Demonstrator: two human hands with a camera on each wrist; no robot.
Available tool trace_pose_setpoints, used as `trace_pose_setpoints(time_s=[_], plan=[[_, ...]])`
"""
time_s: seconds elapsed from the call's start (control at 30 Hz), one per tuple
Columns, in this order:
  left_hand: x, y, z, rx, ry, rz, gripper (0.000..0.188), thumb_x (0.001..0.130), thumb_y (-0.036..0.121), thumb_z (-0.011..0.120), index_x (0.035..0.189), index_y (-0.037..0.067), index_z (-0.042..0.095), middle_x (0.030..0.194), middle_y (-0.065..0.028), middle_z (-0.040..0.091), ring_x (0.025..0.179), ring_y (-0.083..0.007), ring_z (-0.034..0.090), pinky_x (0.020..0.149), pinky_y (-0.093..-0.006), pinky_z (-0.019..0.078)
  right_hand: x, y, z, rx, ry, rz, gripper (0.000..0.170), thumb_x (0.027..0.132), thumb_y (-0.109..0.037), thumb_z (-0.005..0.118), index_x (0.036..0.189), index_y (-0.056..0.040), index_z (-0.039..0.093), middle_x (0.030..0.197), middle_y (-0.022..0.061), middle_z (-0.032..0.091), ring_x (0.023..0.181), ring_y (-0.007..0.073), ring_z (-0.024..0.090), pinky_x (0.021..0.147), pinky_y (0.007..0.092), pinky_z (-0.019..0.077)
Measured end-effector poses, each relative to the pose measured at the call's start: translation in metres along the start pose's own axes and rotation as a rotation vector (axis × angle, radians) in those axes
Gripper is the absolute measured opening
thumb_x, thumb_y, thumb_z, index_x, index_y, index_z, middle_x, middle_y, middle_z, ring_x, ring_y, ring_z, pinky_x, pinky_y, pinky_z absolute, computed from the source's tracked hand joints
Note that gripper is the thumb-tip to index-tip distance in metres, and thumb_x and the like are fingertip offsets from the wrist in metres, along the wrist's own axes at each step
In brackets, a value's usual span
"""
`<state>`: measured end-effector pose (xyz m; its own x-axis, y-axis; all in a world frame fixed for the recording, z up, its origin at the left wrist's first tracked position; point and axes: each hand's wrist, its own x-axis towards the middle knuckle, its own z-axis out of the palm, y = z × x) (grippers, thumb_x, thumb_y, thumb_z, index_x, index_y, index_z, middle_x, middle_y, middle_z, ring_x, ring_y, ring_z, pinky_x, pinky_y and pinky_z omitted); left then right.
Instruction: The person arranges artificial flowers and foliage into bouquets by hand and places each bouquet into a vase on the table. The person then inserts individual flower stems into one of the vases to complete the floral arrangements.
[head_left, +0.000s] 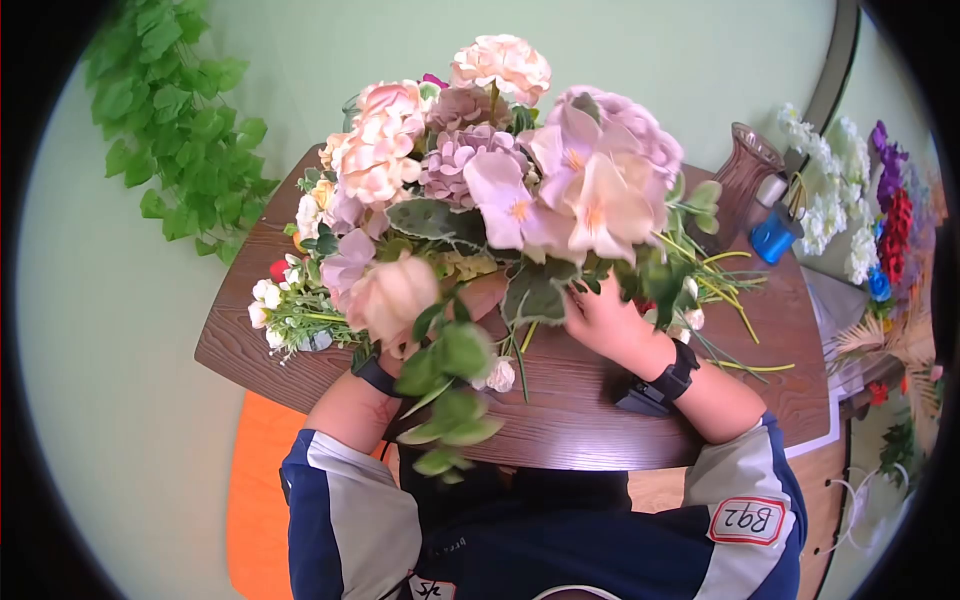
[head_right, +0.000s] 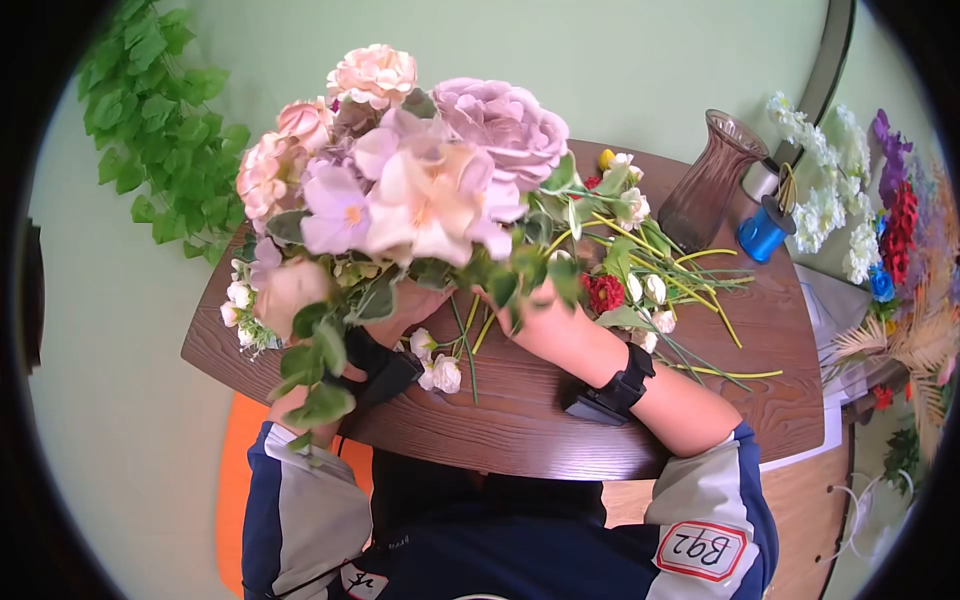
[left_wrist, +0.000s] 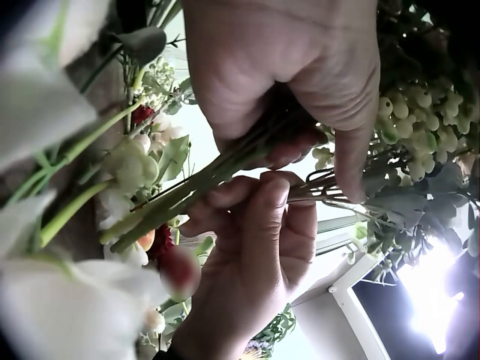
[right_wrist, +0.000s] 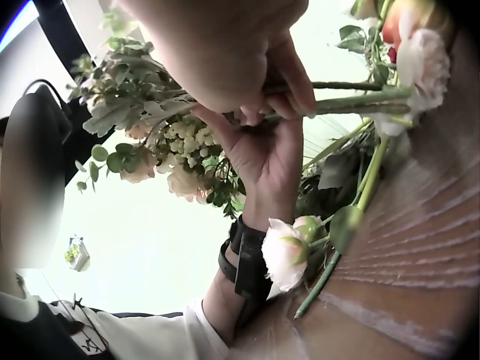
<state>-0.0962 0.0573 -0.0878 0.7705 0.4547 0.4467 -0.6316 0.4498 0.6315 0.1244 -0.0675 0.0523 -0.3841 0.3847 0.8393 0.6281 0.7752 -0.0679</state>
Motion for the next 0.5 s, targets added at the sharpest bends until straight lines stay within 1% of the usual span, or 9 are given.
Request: trace_pose_setpoints(time_s=[0.03,0.07,0.13,0.17,0.2,0.27,0.3,0.43,0.5], plan=[[-0.004,0.002,-0.006,-0.001,0.001,-0.001,0.038,0.084,0.018,0.057,0.12,0.008,0.049,0.12,-0.0108,0.051,0.113,-0.0198,0.046,0.097,-0.0368,0.0367,-0.002,-0.001,-0.007,-0.043,-0.13,0.088,0.007,0.075,-0.002,0.061,0.081,0.0,0.058,0.079,0.0154,0.059,0.065,0.03,0.058,0.055,0.0378,0.047],[-0.006,0.004,-0.008,0.018,0.16,-0.031,0.04,0.084,0.024,0.056,0.12,0.007,0.049,0.12,-0.0123,0.051,0.111,-0.021,0.048,0.094,-0.0362,0.0389,-0.003,0.002,-0.005,-0.043,-0.13,0.089,0.007,0.075,-0.002,0.061,0.081,0.0,0.058,0.079,0.0154,0.059,0.065,0.03,0.058,0.055,0.0378,0.047],[-0.006,0.009,-0.015,0.057,0.48,-0.092,0.046,0.085,0.034,0.054,0.122,0.007,0.048,0.119,-0.0155,0.051,0.106,-0.0233,0.052,0.089,-0.0351,0.0433,-0.006,0.01,0.002,-0.325,0.032,-0.146,0.004,0.076,-0.003,0.059,0.079,-0.0001,0.058,0.073,0.0138,0.06,0.063,0.0286,0.06,0.054,0.035,0.0476],[0.019,0.003,0.014,0.086,0.481,0.032,0.029,0.086,0.026,0.055,0.106,0.004,0.054,0.105,-0.0094,0.054,0.1,-0.0204,0.053,0.089,-0.0309,0.0423,0.002,0.001,-0.004,0.119,-0.056,0.24,0.005,0.08,-0.006,0.057,0.081,-0.001,0.058,0.065,0.0103,0.06,0.056,0.0241,0.061,0.053,0.0321,0.0473],[0.051,0.003,0.059,0.114,0.48,0.157,0.017,0.086,0.018,0.056,0.09,0.002,0.059,0.091,-0.0034,0.057,0.094,-0.0176,0.054,0.088,-0.0268,0.0412,-0.014,0.012,0.022,0.643,0.162,0.629,0.006,0.082,-0.006,0.056,0.082,-0.0005,0.056,0.058,0.0079,0.059,0.049,0.0197,0.06,0.05,0.0295,0.0466],[0.072,0.026,0.12,0.191,0.232,0.141,0.008,0.084,0.014,0.058,0.082,0.009,0.052,0.066,0.0013,0.045,0.063,-0.01,0.043,0.063,-0.0253,0.0348,0.005,0.008,0.0,0.391,0.03,0.519,0.006,0.084,-0.004,0.055,0.08,0.0007,0.053,0.06,0.0086,0.061,0.049,0.0159,0.059,0.048,0.0271,0.0463],[0.077,0.03,0.129,0.188,0.191,0.15,0.032,0.088,0.015,0.054,0.063,0.01,0.034,0.064,0.0007,0.03,0.06,-0.0116,0.029,0.061,-0.0222,0.0252,0.006,0.01,0.0,0.487,0.148,0.618,0.011,0.086,-0.004,0.052,0.077,0.0019,0.05,0.061,0.008,0.061,0.05,0.0129,0.059,0.047,0.0244,0.0457],[0.077,0.031,0.127,0.148,0.219,0.154,0.032,0.081,0.014,0.063,0.062,0.014,0.037,0.057,0.0036,0.032,0.053,-0.0081,0.032,0.057,-0.0231,0.0264,0.019,0.03,-0.013,0.655,0.306,0.725,0.01,0.092,-0.008,0.046,0.087,0.0,0.047,0.068,0.0059,0.059,0.056,0.0102,0.057,0.049,0.0209,0.0451],[0.077,0.03,0.125,0.177,0.102,0.2,0.033,0.082,0.016,0.061,0.06,0.014,0.037,0.052,0.0046,0.031,0.048,-0.0075,0.031,0.053,-0.0232,0.0256,0.02,0.045,-0.02,0.743,0.421,0.8,0.011,0.094,-0.012,0.043,0.091,-0.0019,0.046,0.07,0.0052,0.058,0.058,0.0105,0.058,0.047,0.0204,0.0435]])
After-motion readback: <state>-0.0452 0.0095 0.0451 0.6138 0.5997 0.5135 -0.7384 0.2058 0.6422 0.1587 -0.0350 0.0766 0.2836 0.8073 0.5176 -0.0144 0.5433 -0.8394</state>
